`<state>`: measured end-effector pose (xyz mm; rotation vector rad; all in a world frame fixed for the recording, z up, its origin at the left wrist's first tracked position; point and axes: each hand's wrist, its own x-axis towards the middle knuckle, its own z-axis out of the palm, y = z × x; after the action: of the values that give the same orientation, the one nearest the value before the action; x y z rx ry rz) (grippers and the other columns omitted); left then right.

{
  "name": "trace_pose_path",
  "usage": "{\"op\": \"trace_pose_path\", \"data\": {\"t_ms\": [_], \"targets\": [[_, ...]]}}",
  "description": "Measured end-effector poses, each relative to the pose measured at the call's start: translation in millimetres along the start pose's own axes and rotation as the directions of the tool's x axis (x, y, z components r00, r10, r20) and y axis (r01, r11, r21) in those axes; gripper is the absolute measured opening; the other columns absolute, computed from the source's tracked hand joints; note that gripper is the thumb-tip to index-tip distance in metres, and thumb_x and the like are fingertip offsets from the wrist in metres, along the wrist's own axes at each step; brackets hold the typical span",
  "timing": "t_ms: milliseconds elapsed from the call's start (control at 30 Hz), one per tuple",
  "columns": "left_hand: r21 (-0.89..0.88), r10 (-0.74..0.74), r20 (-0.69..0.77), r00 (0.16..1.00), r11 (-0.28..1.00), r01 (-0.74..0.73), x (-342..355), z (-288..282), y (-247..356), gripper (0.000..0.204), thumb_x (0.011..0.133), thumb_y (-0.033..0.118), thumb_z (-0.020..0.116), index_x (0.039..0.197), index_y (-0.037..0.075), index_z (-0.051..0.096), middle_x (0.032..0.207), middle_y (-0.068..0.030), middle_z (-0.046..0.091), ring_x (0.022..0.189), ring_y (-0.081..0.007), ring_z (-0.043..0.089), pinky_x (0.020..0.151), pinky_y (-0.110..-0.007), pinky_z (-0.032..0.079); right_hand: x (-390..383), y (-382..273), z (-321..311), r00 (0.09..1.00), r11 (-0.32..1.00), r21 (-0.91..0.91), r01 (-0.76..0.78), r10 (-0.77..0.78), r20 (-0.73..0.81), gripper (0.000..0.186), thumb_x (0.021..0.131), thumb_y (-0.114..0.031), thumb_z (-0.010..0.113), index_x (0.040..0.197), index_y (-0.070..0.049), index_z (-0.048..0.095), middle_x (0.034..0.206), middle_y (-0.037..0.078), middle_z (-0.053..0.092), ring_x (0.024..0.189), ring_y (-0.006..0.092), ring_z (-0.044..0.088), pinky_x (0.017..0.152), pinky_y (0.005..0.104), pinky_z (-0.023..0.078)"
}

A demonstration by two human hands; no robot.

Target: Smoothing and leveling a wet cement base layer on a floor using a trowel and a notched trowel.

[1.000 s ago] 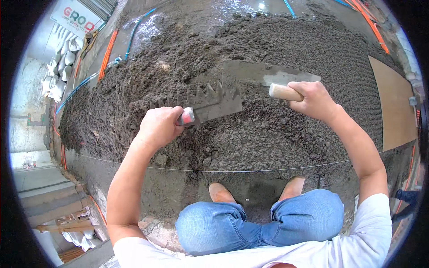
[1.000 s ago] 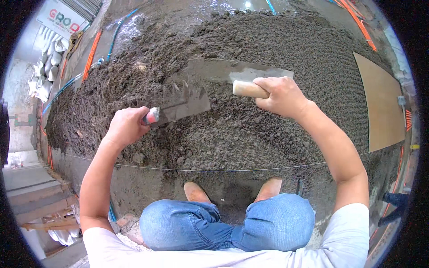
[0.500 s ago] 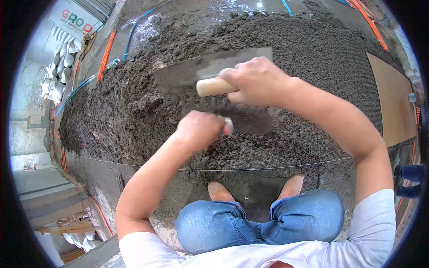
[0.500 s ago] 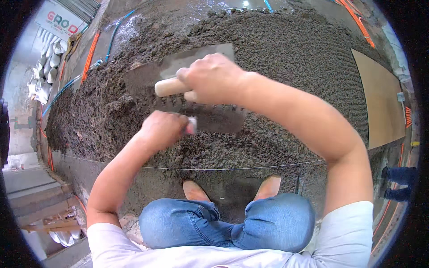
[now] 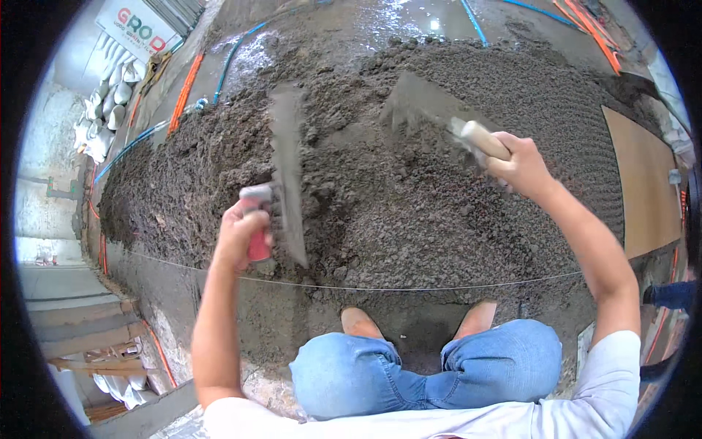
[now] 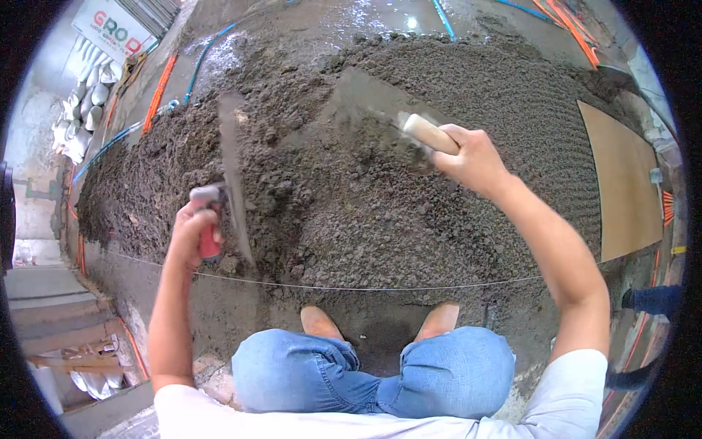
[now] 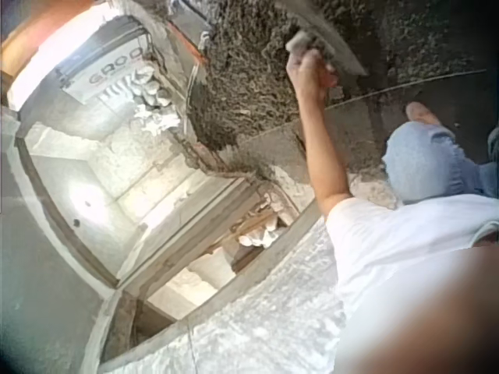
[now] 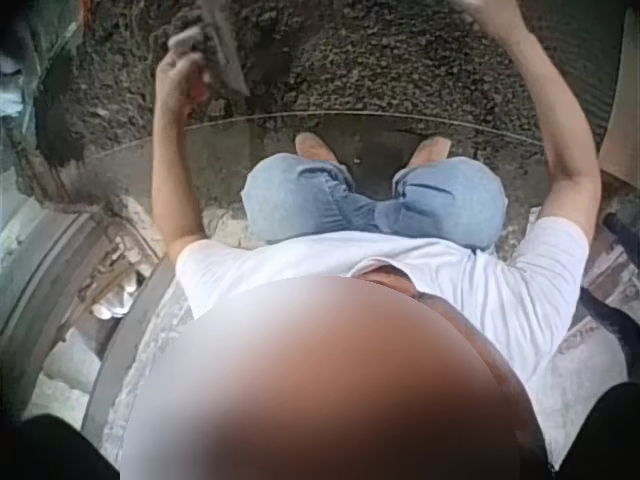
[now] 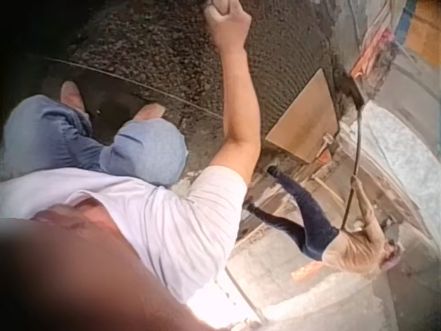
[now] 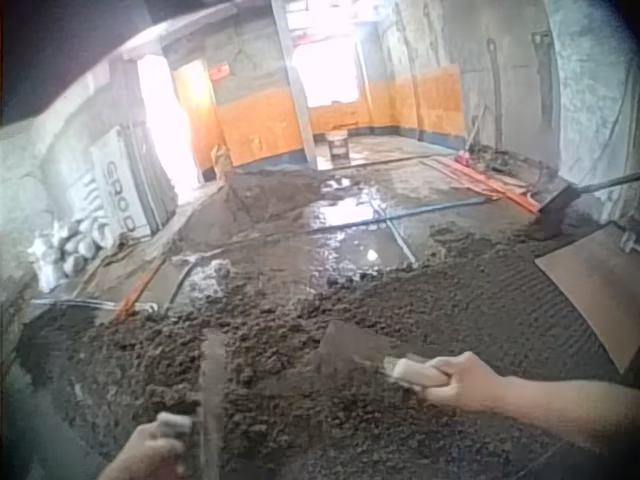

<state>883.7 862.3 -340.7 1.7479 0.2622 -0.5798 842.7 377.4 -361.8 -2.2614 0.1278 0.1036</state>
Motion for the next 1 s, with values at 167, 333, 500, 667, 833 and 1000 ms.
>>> {"op": "trace_pose_path", "data": {"t_ms": [167, 333, 500, 667, 833, 1000], "targets": [[-0.745, 0.138, -0.033, 0.99, 0.656, -0.116, 28.6, 58.9, -19.1, 0.052, 0.094, 0.046, 0.04, 0.124, 0.005, 0.05, 0.112, -0.0158, 0.059, 0.099, -0.0378, 0.059, 0.086, -0.059, 0.049, -14.8, -44.8, 61.3, 0.983, 0.962, 0.258, 0.088, -0.126, 0.137, 0.039, 0.074, -0.029, 0.07, 0.101, -0.001, 0.064, 0.088, 0.01, 0.067, 0.082, 0.016, 0.063, 0.075, 0.0306, 0.049], [-0.702, 0.121, -0.012, 0.993, 0.706, -0.095, 34.7, 77.3, -39.7, 0.053, 0.097, 0.046, 0.033, 0.133, 0.008, 0.039, 0.121, -0.0127, 0.054, 0.108, -0.0342, 0.055, 0.089, -0.054, 0.049, -18.4, -115.7, 77.9, 0.835, 0.958, 0.281, 0.053, -0.196, 0.514, 0.043, 0.077, -0.04, 0.07, 0.096, -0.002, 0.067, 0.085, 0.014, 0.068, 0.082, 0.0202, 0.064, 0.075, 0.0329, 0.05], [-0.401, 0.105, -0.018, 0.994, 0.91, -0.104, 21.6, 78.3, -71.8, 0.048, 0.095, 0.04, 0.046, 0.129, 0.005, 0.045, 0.116, -0.0104, 0.056, 0.097, -0.0254, 0.058, 0.078, -0.038, 0.053, 37.4, -106.2, 103.0, 0.876, 0.935, 0.145, 0.324, -0.354, 0.328, 0.047, 0.079, -0.046, 0.063, 0.087, 0.0, 0.067, 0.08, 0.02, 0.066, 0.073, 0.0275, 0.066, 0.069, 0.0387, 0.051], [-0.375, -0.055, -0.099, 0.994, 0.927, 0.014, -43.0, -3.4, -142.4, 0.044, 0.095, 0.03, 0.048, 0.13, 0.004, 0.041, 0.111, -0.0118, 0.058, 0.092, -0.0239, 0.06, 0.074, -0.04, 0.053, 109.5, -90.8, 135.4, 0.995, 0.997, 0.074, 0.03, -0.036, 0.088, 0.051, 0.079, -0.049, 0.061, 0.082, 0.001, 0.068, 0.064, 0.014, 0.063, 0.062, 0.0225, 0.066, 0.061, 0.0366, 0.052], [-0.24, 0.091, -0.405, 0.91, 0.95, -0.202, -35.7, -22.6, -99.4, 0.046, 0.087, 0.005, 0.057, 0.13, 0.009, 0.042, 0.076, -0.0008, 0.051, 0.053, -0.0061, 0.05, 0.043, -0.023, 0.045, 7.3, -34.9, 86.3, 0.953, 0.926, 0.352, -0.135, 0.025, 0.301, 0.047, 0.076, -0.047, 0.067, 0.084, 0.0, 0.065, 0.07, 0.009, 0.065, 0.058, 0.0171, 0.061, 0.053, 0.0325, 0.049], [-0.017, 0.138, -0.528, 0.838, 0.985, -0.173, -42.0, -15.9, -69.9, 0.041, 0.087, 0.008, 0.059, 0.126, 0.007, 0.045, 0.077, -0.0024, 0.053, 0.055, -0.0092, 0.05, 0.043, -0.024, 0.043, -194.2, 68.2, 35.6, 0.76, 0.769, 0.555, -0.317, 0.556, -0.337, 0.038, 0.085, -0.04, 0.065, 0.098, -0.004, 0.06, 0.075, 0.001, 0.059, 0.063, 0.0074, 0.056, 0.052, 0.0226, 0.046]]}}
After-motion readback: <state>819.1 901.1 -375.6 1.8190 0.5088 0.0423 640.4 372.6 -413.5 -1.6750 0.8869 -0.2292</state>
